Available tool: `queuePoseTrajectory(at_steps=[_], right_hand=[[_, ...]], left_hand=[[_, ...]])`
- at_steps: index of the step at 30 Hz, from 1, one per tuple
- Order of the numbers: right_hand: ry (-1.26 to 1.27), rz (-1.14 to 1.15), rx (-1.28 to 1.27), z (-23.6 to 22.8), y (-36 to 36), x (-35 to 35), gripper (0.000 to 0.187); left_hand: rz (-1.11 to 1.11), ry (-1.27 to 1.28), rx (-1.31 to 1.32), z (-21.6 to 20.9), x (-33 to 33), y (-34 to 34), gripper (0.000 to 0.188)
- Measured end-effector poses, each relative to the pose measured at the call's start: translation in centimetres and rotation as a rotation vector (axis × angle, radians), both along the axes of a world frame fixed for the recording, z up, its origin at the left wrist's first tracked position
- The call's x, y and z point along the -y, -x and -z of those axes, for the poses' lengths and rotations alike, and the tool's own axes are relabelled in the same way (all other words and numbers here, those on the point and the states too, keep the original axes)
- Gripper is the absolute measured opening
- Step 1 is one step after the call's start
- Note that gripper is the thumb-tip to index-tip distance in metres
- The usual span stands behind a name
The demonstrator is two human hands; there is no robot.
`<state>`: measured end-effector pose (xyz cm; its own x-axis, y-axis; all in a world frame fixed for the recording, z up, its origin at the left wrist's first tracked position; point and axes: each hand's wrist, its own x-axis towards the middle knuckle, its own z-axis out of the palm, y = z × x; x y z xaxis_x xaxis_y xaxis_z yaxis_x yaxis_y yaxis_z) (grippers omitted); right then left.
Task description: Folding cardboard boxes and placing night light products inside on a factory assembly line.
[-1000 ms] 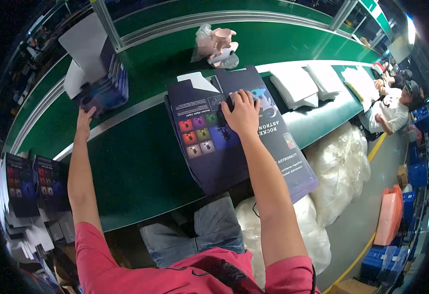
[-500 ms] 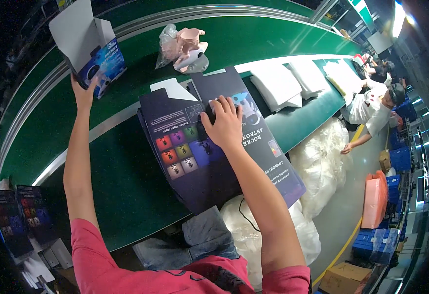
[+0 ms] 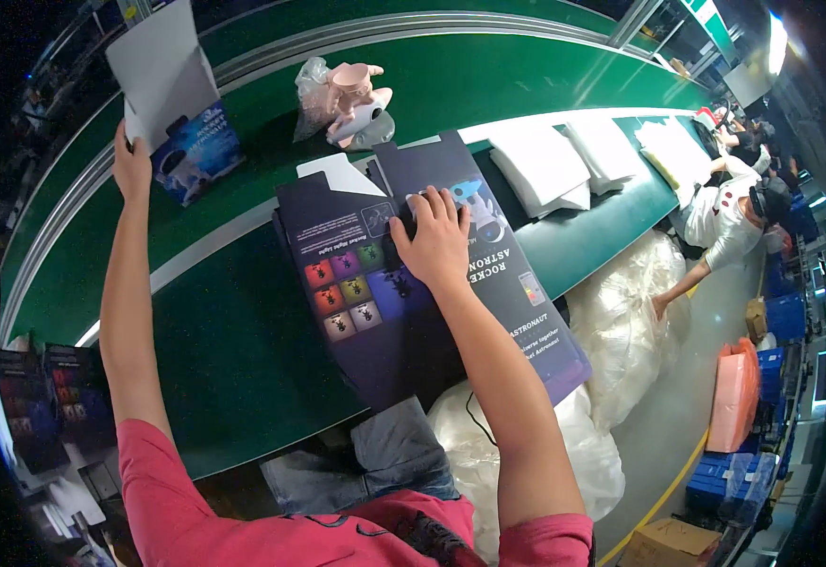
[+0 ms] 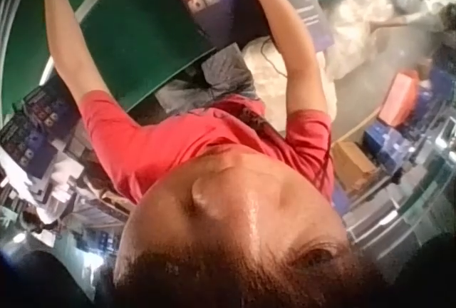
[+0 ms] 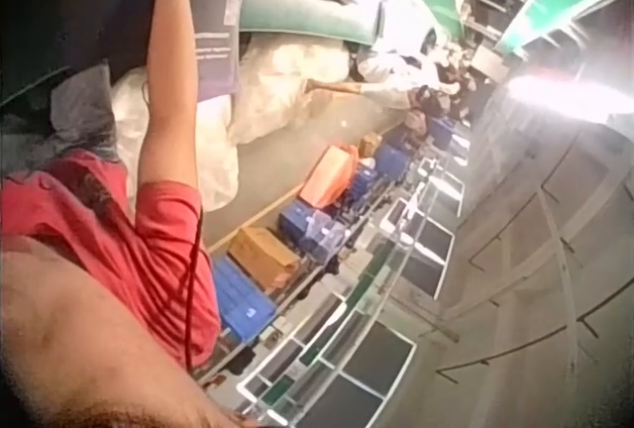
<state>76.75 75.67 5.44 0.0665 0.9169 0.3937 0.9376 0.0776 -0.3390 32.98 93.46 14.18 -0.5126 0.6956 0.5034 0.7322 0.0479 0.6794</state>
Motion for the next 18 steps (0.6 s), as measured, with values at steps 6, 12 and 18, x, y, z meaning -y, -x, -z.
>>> queuePoseTrajectory(at_steps=[6, 12, 18], right_hand=[[-0.017, -0.006, 0.003, 0.0, 0.2, 0.1, 0.047], [-0.026, -0.006, -0.013, -0.2, 0.4, 0.6, 0.048], [-0.030, -0.005, -0.014, -0.1, 0.1, 0.5, 0.047]], left_hand=[[0.244, 0.003, 0.034, 0.7, 3.3, 0.7, 0.064], [0.317, -0.021, 0.015, 4.8, 10.9, 2.3, 0.079], [-0.008, 0.505, -0.666, 12.8, 27.9, 9.1, 0.058]])
